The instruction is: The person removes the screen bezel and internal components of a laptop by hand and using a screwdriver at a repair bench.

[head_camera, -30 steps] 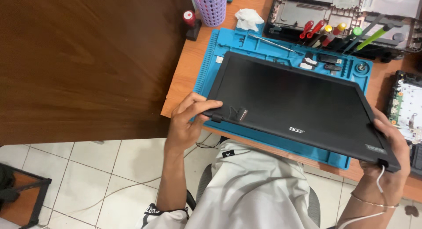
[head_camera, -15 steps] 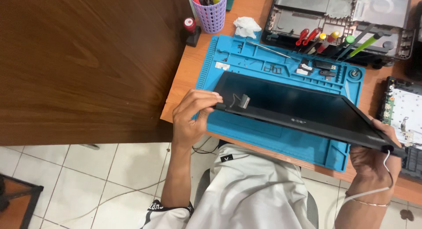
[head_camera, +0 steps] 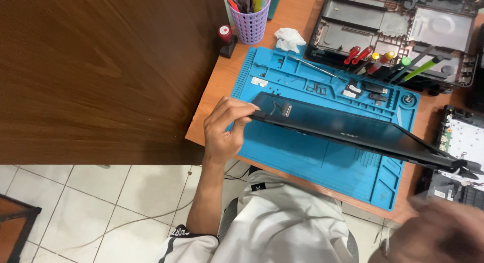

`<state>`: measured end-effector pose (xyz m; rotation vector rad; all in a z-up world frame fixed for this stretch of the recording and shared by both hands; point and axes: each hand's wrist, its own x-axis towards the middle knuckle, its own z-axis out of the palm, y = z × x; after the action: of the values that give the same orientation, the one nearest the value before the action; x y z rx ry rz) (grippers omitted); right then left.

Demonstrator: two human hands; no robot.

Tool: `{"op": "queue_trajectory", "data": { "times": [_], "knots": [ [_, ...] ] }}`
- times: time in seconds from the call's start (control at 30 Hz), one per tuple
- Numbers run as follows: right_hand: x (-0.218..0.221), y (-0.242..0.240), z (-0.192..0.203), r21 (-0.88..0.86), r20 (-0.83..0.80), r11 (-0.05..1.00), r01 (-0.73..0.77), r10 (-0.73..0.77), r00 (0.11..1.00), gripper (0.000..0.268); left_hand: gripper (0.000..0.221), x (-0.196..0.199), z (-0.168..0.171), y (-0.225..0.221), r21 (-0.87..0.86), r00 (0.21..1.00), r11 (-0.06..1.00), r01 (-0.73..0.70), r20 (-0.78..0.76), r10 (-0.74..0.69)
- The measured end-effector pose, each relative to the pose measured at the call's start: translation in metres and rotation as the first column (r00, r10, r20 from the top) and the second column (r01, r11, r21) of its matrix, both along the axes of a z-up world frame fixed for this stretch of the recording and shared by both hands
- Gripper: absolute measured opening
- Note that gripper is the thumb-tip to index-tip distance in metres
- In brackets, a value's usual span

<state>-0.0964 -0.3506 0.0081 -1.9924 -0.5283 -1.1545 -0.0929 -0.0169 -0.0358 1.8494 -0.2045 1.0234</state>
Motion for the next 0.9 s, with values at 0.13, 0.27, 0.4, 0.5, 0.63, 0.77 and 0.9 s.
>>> {"op": "queue_trajectory", "data": {
  "times": [0.13, 0.27, 0.4, 0.5, 0.63, 0.77, 0.9],
  "knots": [
    [0.002, 0.080, 0.063, -0.448, -0.137, 0.865, -0.226, 0.184, 0.973, 0.026, 0.005, 0.001, 0.001, 0.000, 0.001, 1.000, 1.000, -0.006, 0.003, 0.006],
    [0.031, 0.120, 0.071, -0.559, -0.167, 0.769, -0.310, 0.262, 0.950, 0.027, 0.005, 0.002, 0.003, 0.002, 0.008, 1.000, 1.000, 0.002, 0.005, -0.002],
    [0.048, 0.131, 0.048, -0.563, -0.202, 0.753, -0.341, 0.274, 0.940, 0.022, 0.006, 0.001, 0.007, 0.004, 0.013, 1.000, 1.000, 0.019, -0.015, -0.019],
    [0.050, 0.127, 0.037, -0.532, -0.186, 0.775, -0.341, 0.286, 0.940, 0.020, 0.008, -0.001, 0.010, 0.004, 0.001, 0.999, 1.000, 0.029, -0.039, -0.029],
    [0.052, 0.126, 0.030, -0.518, -0.157, 0.782, -0.346, 0.310, 0.938, 0.021, 0.012, -0.002, 0.016, 0.011, 0.022, 0.994, 0.997, 0.079, -0.075, -0.077],
    [0.055, 0.124, 0.030, -0.512, -0.157, 0.780, -0.360, 0.327, 0.932, 0.021, 0.026, -0.004, 0.026, 0.013, -0.002, 0.988, 0.993, 0.116, -0.107, -0.116],
    [0.056, 0.124, 0.031, -0.513, -0.166, 0.776, -0.366, 0.329, 0.930, 0.021, 0.032, -0.004, 0.035, 0.011, 0.034, 0.981, 0.983, 0.178, -0.090, -0.174]
  ]
}}
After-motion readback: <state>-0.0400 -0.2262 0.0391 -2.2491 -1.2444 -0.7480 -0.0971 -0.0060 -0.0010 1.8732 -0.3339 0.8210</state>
